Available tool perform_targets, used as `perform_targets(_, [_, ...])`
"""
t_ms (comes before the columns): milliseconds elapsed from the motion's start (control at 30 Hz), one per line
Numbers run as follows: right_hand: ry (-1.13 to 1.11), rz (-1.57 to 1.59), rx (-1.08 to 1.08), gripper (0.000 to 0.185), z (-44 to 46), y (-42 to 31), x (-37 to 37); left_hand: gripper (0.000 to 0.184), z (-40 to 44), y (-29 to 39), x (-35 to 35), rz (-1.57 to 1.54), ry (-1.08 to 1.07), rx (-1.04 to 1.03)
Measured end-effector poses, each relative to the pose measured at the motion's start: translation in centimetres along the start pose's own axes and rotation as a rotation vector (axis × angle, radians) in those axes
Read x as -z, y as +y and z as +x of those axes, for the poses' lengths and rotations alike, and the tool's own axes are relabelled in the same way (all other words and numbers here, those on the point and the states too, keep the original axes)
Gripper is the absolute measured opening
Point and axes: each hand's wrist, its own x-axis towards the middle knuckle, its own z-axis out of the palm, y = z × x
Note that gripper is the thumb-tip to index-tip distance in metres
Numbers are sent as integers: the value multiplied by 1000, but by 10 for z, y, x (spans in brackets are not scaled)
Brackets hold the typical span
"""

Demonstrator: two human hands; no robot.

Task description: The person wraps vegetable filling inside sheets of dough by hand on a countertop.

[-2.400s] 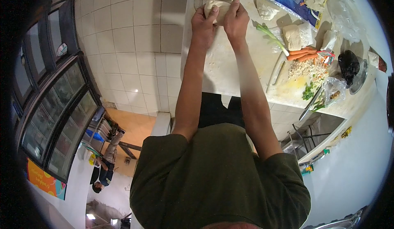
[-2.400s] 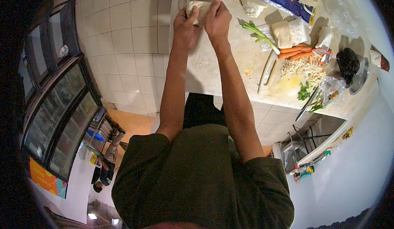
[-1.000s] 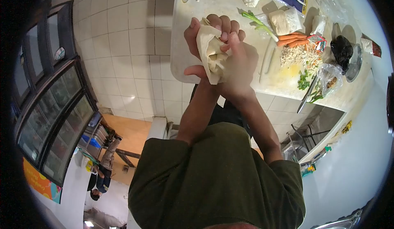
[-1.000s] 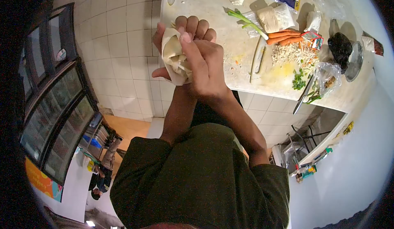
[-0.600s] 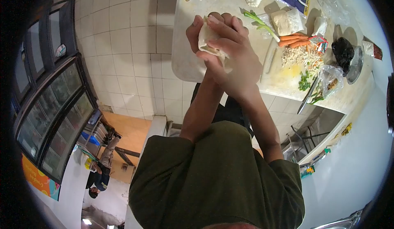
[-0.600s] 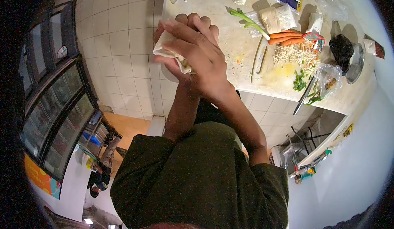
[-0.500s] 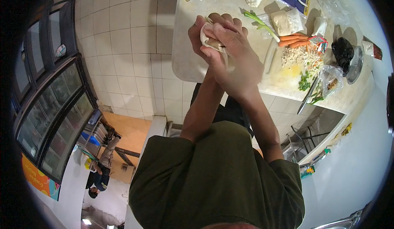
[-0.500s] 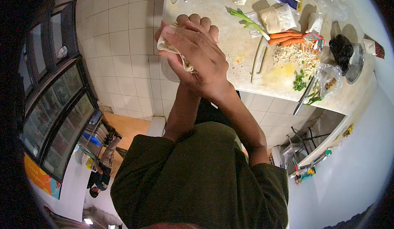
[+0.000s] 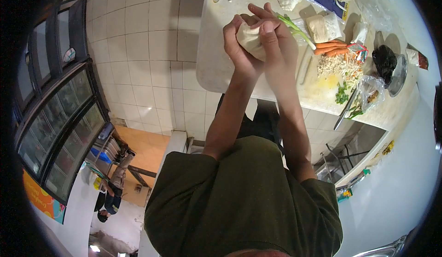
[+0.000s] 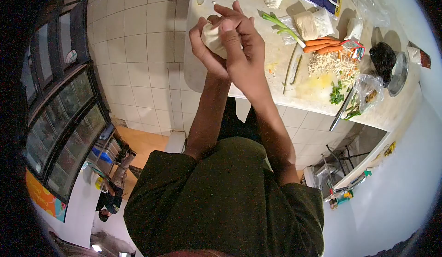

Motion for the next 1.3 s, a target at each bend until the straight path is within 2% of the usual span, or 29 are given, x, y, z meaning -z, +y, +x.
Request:
perform_targets(33, [-8,41,-16,21,2,2,1,50,2,0,-3,-60,22,55])
perform_targets(67, [-17,81,-31,20,5,5,3,49,2,0,-6,-1,29,49])
perform_targets(100, [-95,-18,33,20,10,9,9,48,1,1,-12,58,35,42])
perform_targets(133, [-82,-61,44,20,11,11,12,48,0,2,-17,117,42,36])
perform_targets(200, [-58,-146,64,20,13,12,13,49,-1,-2,-21,20,54,49])
perform_targets(233, [-23,-232,129,23,14,14,13,52,-3,-4,-17,1,81,38])
perform_targets(300, [74,-188,53,23,13,12,8,53,-2,-5,-9,-71,96,83])
perform_targets(367, [174,-257,115,25,10,12,6,52,-1,-8,-12,49,127,44])
perform_targets(433, [276,-438,317,29,6,14,7,49,-2,-5,-13,53,87,79])
perform_targets(500, [202,-736,542,34,2,16,17,49,4,-21,19,455,-12,-245])
perform_targets(533, [162,-885,651,37,-1,16,20,51,11,-28,46,407,-76,-169])
perform_targets(567, [52,-932,649,40,-2,12,18,53,19,-35,73,362,-134,-90])
perform_targets(633, [-65,-918,573,38,-2,16,19,53,0,-26,44,352,-139,-205])
perform_targets(700, [-97,-878,493,34,0,22,20,58,-2,-33,47,647,17,-445])
perform_targets(800, [-3,-614,328,30,-1,34,19,54,7,-17,50,98,96,71])
perform_targets(833, [53,-532,289,27,-1,35,16,54,0,-9,10,209,77,21])
perform_targets(933, [115,-376,170,24,-4,36,9,54,0,-4,10,105,106,116])
perform_targets(1033, [175,-291,169,23,-3,48,7,57,5,-6,17,166,39,110])
perform_targets(1133, [231,-220,120,23,-3,60,5,61,13,-9,23,213,97,131])
perform_targets(1300, [365,-40,-124,29,10,81,7,66,33,-19,57,391,187,118])
